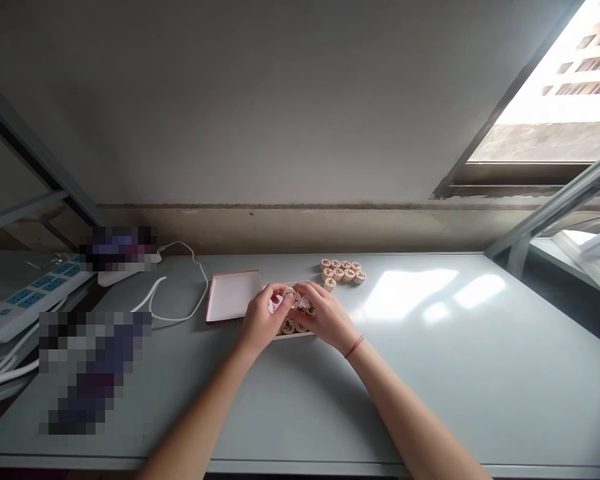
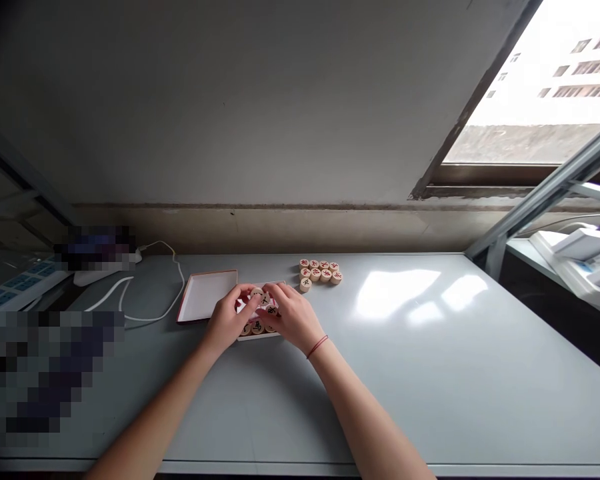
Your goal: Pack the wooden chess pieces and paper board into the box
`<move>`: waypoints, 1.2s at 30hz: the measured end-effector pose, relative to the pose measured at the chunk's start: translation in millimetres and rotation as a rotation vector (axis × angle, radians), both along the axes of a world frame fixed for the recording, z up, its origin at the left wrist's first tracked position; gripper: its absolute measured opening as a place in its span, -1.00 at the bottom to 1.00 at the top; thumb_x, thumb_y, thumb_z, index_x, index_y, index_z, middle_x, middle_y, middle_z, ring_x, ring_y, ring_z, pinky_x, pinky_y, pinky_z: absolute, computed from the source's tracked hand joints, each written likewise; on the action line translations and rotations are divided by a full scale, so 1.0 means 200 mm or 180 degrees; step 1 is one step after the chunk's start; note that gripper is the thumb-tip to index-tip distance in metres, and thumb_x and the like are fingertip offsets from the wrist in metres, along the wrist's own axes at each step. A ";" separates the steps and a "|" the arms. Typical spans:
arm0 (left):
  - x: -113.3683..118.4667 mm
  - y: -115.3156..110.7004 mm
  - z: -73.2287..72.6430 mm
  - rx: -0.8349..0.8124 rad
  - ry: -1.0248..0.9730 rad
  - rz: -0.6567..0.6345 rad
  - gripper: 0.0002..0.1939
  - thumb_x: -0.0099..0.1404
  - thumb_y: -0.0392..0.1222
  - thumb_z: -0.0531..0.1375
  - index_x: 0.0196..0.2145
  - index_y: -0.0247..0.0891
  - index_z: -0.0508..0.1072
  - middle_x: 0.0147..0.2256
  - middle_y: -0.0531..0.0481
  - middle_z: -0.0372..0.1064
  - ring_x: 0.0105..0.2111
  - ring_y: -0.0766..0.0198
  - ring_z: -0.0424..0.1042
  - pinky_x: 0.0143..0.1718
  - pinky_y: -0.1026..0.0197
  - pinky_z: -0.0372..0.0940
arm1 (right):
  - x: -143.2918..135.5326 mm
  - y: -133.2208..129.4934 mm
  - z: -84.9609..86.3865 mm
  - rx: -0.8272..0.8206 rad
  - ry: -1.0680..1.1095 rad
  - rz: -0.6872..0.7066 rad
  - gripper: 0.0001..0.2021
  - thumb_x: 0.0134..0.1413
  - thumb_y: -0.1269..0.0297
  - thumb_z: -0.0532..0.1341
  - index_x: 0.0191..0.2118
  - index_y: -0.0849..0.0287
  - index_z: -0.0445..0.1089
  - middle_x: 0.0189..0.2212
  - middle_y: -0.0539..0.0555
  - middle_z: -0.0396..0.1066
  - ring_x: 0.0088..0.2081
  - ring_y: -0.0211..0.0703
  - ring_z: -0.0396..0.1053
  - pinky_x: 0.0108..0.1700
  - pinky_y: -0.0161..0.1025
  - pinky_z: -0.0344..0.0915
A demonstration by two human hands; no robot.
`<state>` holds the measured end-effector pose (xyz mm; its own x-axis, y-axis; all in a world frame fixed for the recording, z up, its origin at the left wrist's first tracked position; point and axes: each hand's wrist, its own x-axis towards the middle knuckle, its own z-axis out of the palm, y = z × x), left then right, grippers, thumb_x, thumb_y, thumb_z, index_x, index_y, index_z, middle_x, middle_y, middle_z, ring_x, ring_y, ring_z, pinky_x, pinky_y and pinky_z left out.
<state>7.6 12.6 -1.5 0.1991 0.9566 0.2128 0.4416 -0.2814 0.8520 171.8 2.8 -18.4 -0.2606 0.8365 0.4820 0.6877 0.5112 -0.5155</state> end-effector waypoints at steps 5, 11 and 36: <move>0.02 0.00 -0.03 -0.0169 -0.0785 0.0065 -0.75 0.23 -0.01 0.17 -0.24 -0.23 0.39 -0.18 -0.08 0.40 -0.24 0.25 0.42 -0.21 0.24 0.34 | 0.03 0.01 0.04 0.0226 0.0114 -0.0296 -0.79 0.16 0.25 0.10 -0.10 0.11 0.34 -0.27 0.11 0.42 -0.33 -0.16 0.38 -0.28 -0.25 0.32; -0.02 0.03 -0.05 -0.0291 -0.1402 0.0311 -0.73 0.21 -0.05 0.20 -0.17 -0.22 0.37 -0.22 -0.05 0.40 -0.24 0.26 0.47 -0.14 0.19 0.38 | 0.36 0.04 0.08 -0.0104 0.0219 -0.1772 -0.68 -0.03 0.22 0.14 -0.11 0.14 0.39 -0.23 0.13 0.43 -0.45 -0.20 0.33 -0.36 -0.23 0.30; 0.04 -0.02 -0.05 -0.0564 -0.0834 -0.0094 -0.70 0.17 0.04 0.23 -0.26 -0.20 0.36 -0.47 0.10 0.33 -0.41 0.31 0.41 -0.33 0.29 0.32 | -0.02 -0.04 0.10 0.0097 0.0412 0.0520 -0.68 0.11 0.39 0.15 -0.01 0.01 0.35 -0.11 0.06 0.43 -0.14 -0.19 0.39 -0.14 -0.25 0.38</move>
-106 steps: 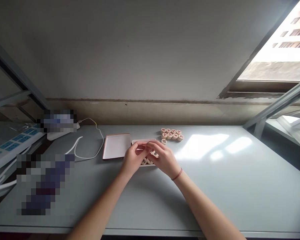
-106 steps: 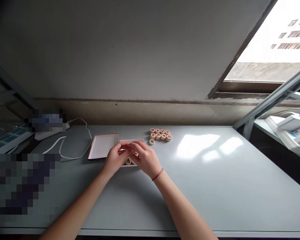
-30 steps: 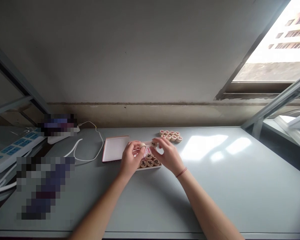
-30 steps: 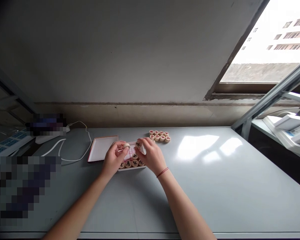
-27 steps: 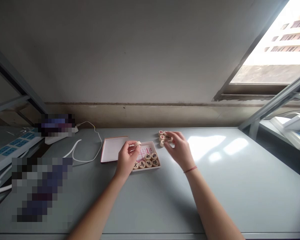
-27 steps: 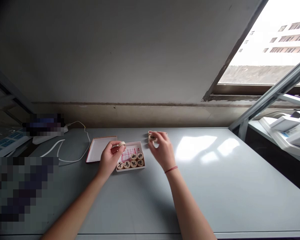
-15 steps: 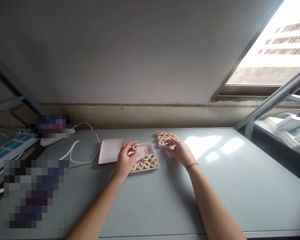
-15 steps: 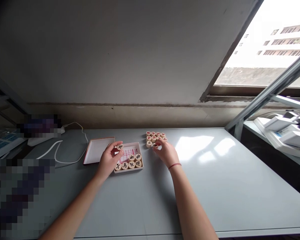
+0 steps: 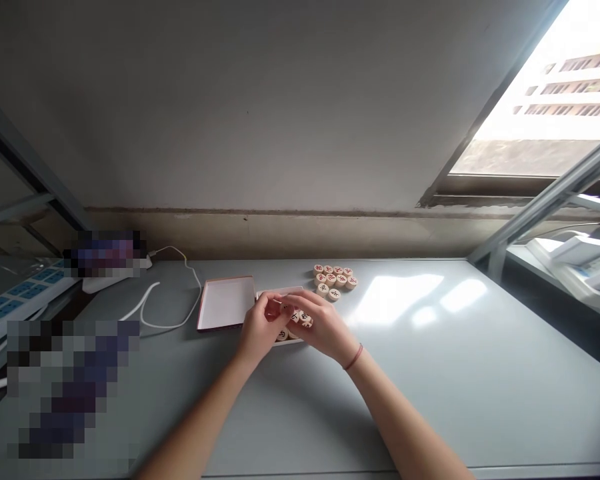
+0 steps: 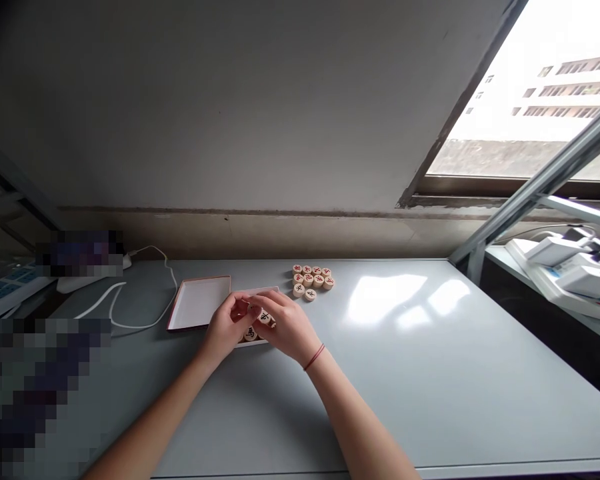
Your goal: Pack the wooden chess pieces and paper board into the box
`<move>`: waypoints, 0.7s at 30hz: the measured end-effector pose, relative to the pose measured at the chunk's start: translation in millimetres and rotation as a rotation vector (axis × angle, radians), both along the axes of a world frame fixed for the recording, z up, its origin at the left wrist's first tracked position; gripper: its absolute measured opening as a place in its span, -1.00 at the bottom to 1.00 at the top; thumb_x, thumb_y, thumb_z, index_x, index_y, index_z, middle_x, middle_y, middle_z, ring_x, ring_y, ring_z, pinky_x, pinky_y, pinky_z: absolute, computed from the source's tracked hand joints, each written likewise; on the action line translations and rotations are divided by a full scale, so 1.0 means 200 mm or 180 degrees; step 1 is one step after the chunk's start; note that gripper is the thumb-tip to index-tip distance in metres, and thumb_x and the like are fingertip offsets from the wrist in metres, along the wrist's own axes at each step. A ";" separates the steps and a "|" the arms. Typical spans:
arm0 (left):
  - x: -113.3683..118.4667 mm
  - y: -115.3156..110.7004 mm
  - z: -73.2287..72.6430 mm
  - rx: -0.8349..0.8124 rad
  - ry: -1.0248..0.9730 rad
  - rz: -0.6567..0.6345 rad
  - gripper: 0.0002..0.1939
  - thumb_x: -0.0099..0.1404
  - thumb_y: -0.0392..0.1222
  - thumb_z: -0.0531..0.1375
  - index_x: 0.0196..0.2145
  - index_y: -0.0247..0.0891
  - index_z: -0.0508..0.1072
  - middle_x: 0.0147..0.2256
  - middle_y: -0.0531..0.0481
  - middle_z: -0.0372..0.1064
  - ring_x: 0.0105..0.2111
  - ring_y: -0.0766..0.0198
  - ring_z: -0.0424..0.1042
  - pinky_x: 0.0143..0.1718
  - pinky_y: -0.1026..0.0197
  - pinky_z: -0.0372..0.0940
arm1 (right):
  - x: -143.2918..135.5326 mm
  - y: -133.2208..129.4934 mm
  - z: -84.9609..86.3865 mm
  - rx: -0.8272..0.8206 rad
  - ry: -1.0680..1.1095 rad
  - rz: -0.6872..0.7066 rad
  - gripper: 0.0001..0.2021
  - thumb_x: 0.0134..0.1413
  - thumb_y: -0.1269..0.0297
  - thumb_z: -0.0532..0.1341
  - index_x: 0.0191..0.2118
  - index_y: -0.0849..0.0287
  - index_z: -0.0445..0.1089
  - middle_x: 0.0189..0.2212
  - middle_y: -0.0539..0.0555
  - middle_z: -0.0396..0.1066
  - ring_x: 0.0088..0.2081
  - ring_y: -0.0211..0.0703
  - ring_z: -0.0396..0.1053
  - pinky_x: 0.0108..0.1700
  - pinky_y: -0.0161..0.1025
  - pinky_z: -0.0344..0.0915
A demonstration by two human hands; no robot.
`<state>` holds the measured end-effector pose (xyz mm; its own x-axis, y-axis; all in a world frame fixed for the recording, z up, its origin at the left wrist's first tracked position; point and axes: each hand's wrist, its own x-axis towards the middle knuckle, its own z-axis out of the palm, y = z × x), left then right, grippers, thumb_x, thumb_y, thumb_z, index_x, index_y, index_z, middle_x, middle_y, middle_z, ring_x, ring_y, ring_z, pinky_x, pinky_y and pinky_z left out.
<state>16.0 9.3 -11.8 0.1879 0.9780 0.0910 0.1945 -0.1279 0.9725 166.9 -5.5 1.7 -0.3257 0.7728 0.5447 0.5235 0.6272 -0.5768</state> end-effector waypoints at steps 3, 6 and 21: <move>-0.01 0.01 0.00 -0.0065 -0.0116 -0.0072 -0.66 0.19 0.07 0.20 -0.20 -0.20 0.32 -0.42 0.08 0.34 -0.40 0.31 0.42 -0.34 0.29 0.33 | 0.06 0.02 -0.01 0.0049 -0.0018 -0.0368 -0.75 0.14 0.31 0.15 -0.04 0.05 0.35 -0.15 0.09 0.46 -0.16 -0.16 0.41 -0.13 -0.19 0.38; -0.02 0.01 0.00 -0.0034 -0.0078 -0.0048 -0.67 0.24 0.04 0.14 -0.14 -0.20 0.32 -0.37 0.05 0.34 -0.37 0.31 0.43 -0.31 0.27 0.34 | 0.23 0.06 -0.03 -0.0347 0.0081 -0.1383 -0.78 0.10 0.21 0.14 -0.12 0.10 0.32 -0.22 0.11 0.47 -0.28 -0.12 0.44 -0.29 -0.19 0.36; -0.04 0.02 0.03 -0.0051 0.0184 -0.0005 -0.75 0.25 -0.03 0.10 -0.22 -0.22 0.42 -0.37 0.03 0.39 -0.39 0.31 0.41 -0.33 0.28 0.36 | 0.40 0.14 -0.19 -0.1171 -0.1003 -0.2232 -0.91 -0.02 0.26 0.15 -0.32 0.06 0.26 -0.37 0.00 0.44 -0.40 -0.18 0.31 -0.43 -0.32 0.10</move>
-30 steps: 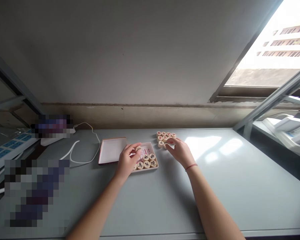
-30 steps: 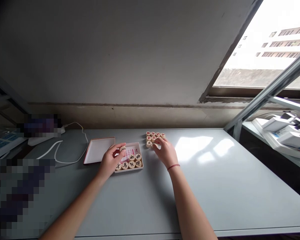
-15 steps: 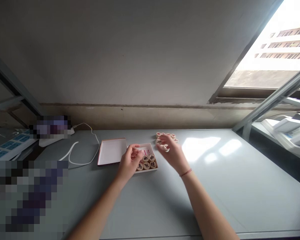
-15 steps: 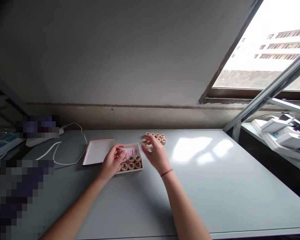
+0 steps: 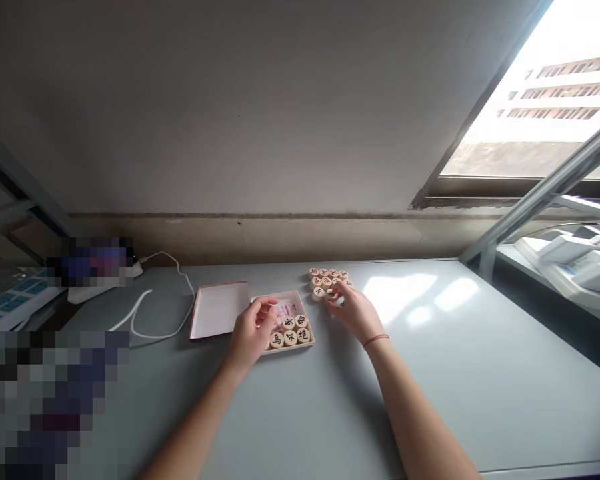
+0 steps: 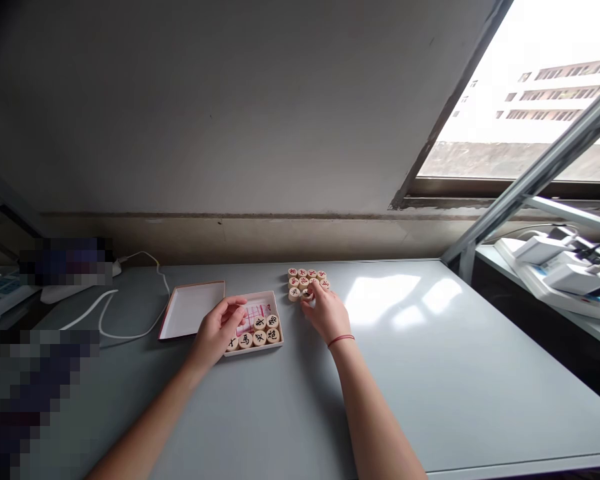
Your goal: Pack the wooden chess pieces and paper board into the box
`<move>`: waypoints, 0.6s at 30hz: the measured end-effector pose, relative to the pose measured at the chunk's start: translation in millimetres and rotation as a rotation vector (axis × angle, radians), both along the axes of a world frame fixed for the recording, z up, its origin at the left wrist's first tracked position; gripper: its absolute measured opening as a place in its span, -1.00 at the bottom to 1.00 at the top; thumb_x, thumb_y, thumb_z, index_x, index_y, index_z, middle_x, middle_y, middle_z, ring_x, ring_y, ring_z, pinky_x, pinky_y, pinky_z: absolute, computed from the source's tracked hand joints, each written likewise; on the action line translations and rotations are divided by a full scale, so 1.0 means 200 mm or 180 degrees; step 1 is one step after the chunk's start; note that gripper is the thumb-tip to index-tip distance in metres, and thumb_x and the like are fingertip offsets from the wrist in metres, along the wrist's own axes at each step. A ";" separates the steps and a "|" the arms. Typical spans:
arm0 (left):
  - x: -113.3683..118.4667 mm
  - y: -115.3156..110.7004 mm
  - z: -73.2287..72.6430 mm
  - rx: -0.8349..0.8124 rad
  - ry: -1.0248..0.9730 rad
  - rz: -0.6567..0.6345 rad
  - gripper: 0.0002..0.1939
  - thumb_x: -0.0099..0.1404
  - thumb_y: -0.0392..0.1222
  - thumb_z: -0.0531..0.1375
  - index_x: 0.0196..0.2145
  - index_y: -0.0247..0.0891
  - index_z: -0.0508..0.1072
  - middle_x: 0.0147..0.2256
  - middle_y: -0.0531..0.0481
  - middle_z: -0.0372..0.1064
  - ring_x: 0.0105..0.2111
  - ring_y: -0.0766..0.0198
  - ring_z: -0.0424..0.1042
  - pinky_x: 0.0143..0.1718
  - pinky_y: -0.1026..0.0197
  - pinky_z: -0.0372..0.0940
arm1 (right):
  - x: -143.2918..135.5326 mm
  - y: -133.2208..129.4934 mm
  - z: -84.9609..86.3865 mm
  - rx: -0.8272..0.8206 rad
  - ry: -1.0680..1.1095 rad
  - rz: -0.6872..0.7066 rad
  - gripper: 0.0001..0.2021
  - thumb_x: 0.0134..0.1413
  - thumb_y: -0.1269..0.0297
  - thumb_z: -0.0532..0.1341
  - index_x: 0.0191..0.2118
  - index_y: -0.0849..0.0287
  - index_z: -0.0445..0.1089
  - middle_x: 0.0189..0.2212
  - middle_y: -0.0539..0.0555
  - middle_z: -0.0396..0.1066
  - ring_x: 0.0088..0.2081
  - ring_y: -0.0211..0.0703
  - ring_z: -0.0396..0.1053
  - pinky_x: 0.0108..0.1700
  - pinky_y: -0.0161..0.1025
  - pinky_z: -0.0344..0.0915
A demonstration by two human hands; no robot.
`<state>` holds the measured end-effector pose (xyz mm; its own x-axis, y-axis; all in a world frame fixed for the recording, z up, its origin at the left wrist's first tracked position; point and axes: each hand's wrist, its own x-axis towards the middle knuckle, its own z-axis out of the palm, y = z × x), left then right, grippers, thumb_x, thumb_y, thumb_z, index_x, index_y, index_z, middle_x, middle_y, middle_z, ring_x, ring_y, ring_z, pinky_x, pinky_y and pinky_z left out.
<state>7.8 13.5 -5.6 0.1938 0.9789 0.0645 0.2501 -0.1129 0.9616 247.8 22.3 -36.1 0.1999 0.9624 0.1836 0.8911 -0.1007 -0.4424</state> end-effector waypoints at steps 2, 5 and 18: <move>0.00 0.00 0.01 -0.0022 0.0022 0.0010 -0.75 0.24 -0.03 0.10 -0.24 -0.22 0.42 -0.38 0.03 0.39 -0.39 0.30 0.41 -0.35 0.28 0.36 | 0.00 0.00 0.00 0.0002 -0.0063 -0.0047 -0.93 0.00 0.28 0.14 -0.32 0.06 0.25 -0.36 0.00 0.43 -0.39 -0.18 0.31 -0.43 -0.32 0.08; 0.00 0.00 0.01 -0.0055 0.0041 0.0000 -0.75 0.24 -0.02 0.10 -0.27 -0.22 0.43 -0.40 0.03 0.40 -0.38 0.28 0.42 -0.39 0.30 0.36 | -0.01 0.00 0.00 -0.0004 -0.0088 -0.0124 -0.94 0.02 0.27 0.14 -0.33 0.05 0.25 -0.35 -0.01 0.43 -0.39 -0.19 0.31 -0.45 -0.34 0.05; 0.01 0.01 -0.03 0.1502 0.1977 -0.0048 -0.77 0.31 -0.18 0.03 -0.24 -0.21 0.48 -0.26 -0.06 0.46 -0.23 0.17 0.39 -0.20 0.14 0.24 | 0.00 -0.04 0.09 0.0188 0.0277 0.0254 -0.79 0.10 0.10 0.13 -0.17 0.04 0.29 -0.19 0.07 0.44 -0.30 -0.13 0.40 -0.40 -0.29 0.19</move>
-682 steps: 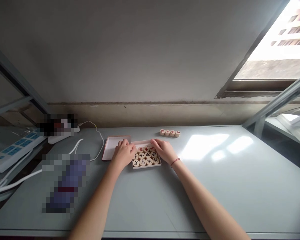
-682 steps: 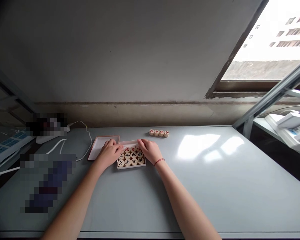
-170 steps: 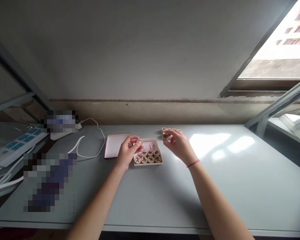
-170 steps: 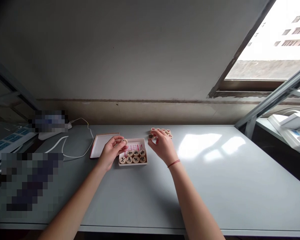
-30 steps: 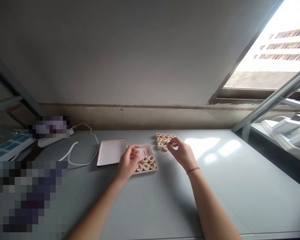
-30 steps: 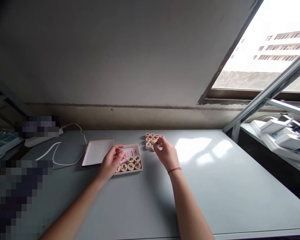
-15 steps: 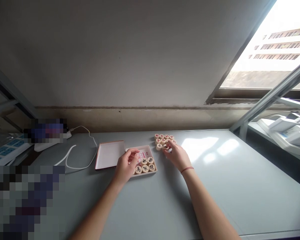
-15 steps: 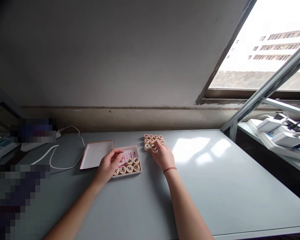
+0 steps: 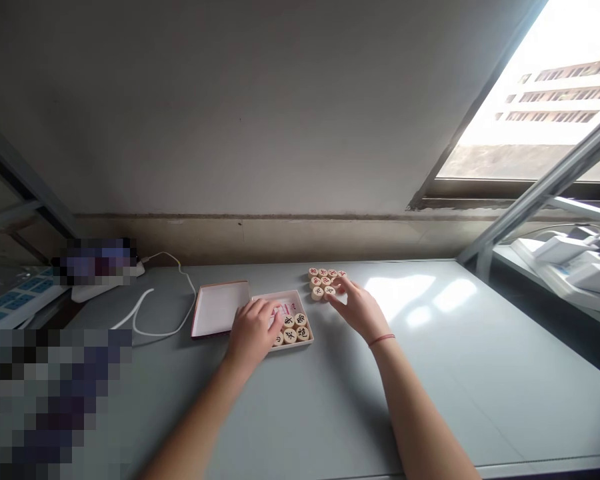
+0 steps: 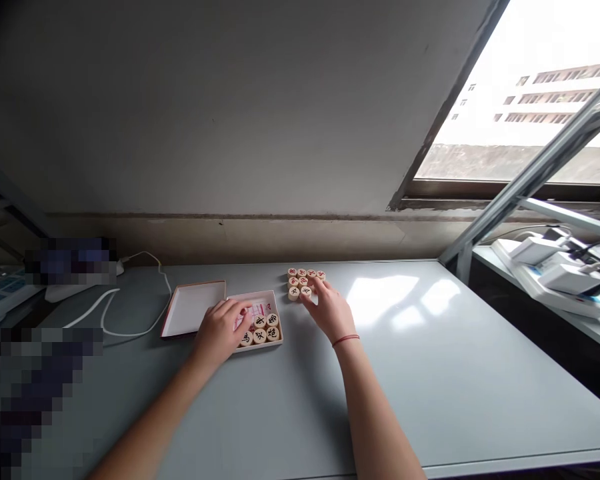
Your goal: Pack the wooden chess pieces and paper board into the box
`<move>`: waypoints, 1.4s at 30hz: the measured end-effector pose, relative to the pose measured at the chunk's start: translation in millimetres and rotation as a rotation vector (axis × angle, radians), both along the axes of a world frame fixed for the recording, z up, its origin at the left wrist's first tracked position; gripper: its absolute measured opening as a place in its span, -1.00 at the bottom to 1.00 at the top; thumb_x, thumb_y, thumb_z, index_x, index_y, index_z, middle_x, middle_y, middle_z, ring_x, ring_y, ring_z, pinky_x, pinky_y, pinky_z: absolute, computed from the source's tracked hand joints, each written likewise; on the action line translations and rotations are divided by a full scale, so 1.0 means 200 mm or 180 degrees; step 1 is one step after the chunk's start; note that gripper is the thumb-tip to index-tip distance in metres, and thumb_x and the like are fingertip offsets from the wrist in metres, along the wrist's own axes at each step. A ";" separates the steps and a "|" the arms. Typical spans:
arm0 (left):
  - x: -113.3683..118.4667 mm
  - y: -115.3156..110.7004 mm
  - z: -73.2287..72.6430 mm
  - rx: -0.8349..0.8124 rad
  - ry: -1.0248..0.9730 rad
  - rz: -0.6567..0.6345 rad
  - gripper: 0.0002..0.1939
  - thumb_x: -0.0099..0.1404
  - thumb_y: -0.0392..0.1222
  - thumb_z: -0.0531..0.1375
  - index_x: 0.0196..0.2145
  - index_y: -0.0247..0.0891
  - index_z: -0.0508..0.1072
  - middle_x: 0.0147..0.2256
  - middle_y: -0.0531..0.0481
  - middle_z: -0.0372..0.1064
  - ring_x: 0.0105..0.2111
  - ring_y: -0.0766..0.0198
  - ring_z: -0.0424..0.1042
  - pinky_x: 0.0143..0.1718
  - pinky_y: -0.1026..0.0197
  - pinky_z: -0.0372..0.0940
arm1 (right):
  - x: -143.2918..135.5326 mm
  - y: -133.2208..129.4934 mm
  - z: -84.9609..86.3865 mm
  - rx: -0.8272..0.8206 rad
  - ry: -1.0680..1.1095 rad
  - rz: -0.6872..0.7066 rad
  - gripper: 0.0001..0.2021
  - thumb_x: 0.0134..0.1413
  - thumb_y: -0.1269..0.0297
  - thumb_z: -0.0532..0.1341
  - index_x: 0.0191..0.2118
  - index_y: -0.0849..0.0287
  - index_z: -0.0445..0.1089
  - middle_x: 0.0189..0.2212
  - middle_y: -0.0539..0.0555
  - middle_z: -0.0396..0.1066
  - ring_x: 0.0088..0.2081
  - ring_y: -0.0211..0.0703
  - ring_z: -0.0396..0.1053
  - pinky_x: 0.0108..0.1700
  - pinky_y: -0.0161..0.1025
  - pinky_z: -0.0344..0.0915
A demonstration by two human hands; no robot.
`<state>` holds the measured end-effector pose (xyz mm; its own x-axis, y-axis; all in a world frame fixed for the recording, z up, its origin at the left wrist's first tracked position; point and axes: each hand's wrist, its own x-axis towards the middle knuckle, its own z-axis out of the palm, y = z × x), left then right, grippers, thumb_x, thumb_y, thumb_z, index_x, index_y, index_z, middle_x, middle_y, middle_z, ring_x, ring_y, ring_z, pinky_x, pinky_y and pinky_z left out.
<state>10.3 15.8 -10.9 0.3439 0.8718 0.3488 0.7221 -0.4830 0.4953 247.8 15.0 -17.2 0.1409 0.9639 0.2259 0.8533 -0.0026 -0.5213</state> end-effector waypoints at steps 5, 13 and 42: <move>0.06 0.00 0.00 0.0095 0.1164 0.0089 -0.70 0.35 -0.14 0.02 -0.37 -0.21 0.52 -0.30 -0.10 0.46 -0.17 0.06 0.33 -0.22 0.07 0.14 | -0.17 -0.04 0.07 -0.0636 0.0609 0.0937 -0.63 0.22 -0.05 -0.05 -0.21 0.08 0.35 -0.47 0.01 0.42 -0.47 -0.20 0.32 -0.44 -0.31 0.14; 0.08 -0.02 0.00 -0.0176 0.1016 -0.0146 -0.78 0.33 -0.09 0.06 -0.36 -0.21 0.42 -0.32 -0.04 0.47 -0.20 0.12 0.34 -0.25 0.13 0.08 | -0.25 -0.04 0.05 -0.0847 0.0459 0.1199 -0.52 0.26 -0.04 -0.12 -0.54 0.13 0.22 -0.61 -0.02 0.27 -0.54 -0.25 0.16 -0.50 -0.32 0.02; 0.00 0.01 -0.05 -0.0624 -0.1687 0.0270 -0.76 0.24 -0.15 0.13 -0.13 -0.18 0.43 -0.17 -0.05 0.39 -0.34 0.32 0.44 -0.23 0.23 0.39 | 0.17 -0.01 -0.02 -0.0402 -0.0126 -0.0322 -0.90 -0.05 0.22 0.17 -0.44 0.11 0.33 -0.40 0.02 0.44 -0.45 -0.22 0.32 -0.39 -0.29 0.21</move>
<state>9.9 17.6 -20.9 0.0919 0.9546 0.2835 0.3828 -0.2967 0.8749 281.0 13.4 -20.6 0.2320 0.9664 0.1111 0.8653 -0.1529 -0.4773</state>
